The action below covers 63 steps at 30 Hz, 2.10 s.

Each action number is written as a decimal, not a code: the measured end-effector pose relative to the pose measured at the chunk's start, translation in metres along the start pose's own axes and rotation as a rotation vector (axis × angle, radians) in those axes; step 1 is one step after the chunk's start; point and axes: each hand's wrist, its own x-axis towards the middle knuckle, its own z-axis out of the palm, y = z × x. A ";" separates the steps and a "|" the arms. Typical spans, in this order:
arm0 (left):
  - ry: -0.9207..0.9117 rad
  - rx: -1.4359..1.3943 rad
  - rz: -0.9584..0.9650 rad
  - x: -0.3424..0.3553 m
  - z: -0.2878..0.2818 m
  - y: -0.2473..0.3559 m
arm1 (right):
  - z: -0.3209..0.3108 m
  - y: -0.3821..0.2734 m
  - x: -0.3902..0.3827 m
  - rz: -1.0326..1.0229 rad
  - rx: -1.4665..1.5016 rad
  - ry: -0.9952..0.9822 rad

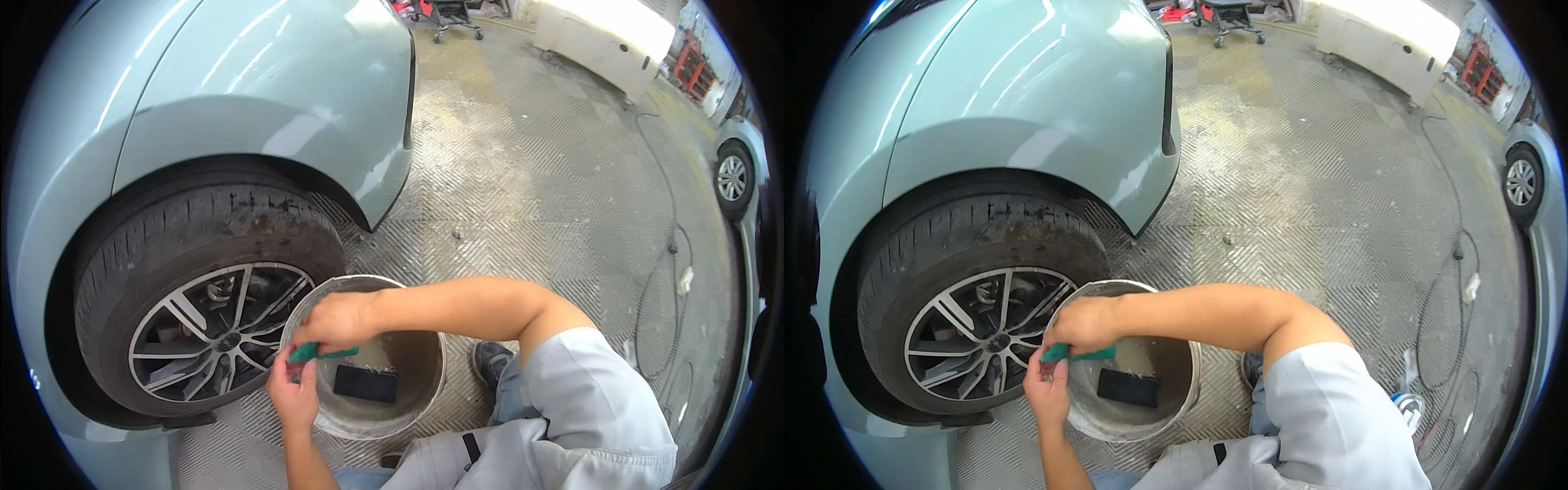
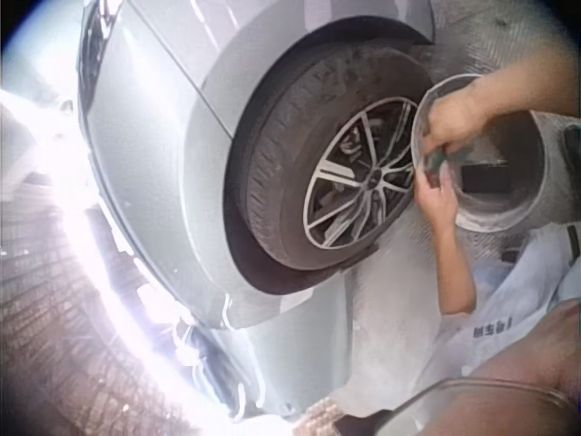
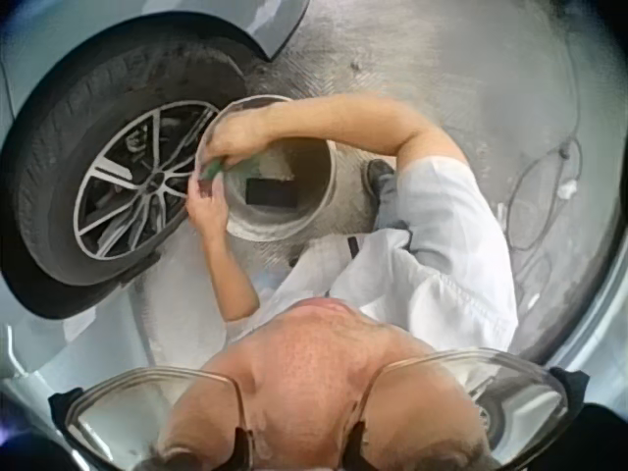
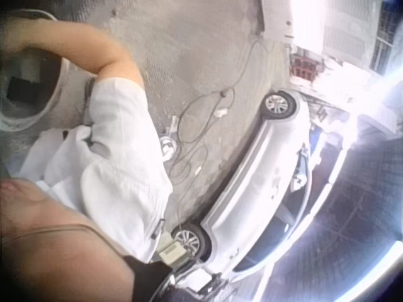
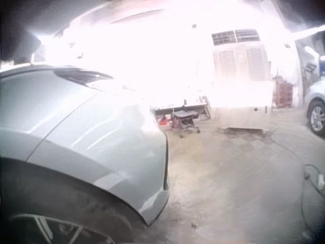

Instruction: The person sands the front wheel arch of a light blue car using various sanding blocks and sponges. They repeatedly dip the tools into a bucket of water and rub the car's surface, switching between different sanding pads.

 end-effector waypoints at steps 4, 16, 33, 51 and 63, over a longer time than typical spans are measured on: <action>0.055 -0.185 -0.012 0.006 0.006 0.015 | -0.003 0.006 -0.017 -0.080 0.142 0.078; -0.088 0.362 0.376 0.119 0.052 0.170 | -0.065 0.061 -0.097 -0.187 1.484 0.091; -0.020 1.681 0.859 0.214 0.126 0.238 | -0.078 0.137 -0.179 0.466 0.848 0.858; 0.158 1.916 1.183 0.240 -0.111 0.355 | -0.156 0.110 -0.052 0.194 -0.500 1.393; 0.282 1.637 1.000 0.267 -0.149 0.329 | -0.149 0.090 -0.048 0.389 -0.540 1.406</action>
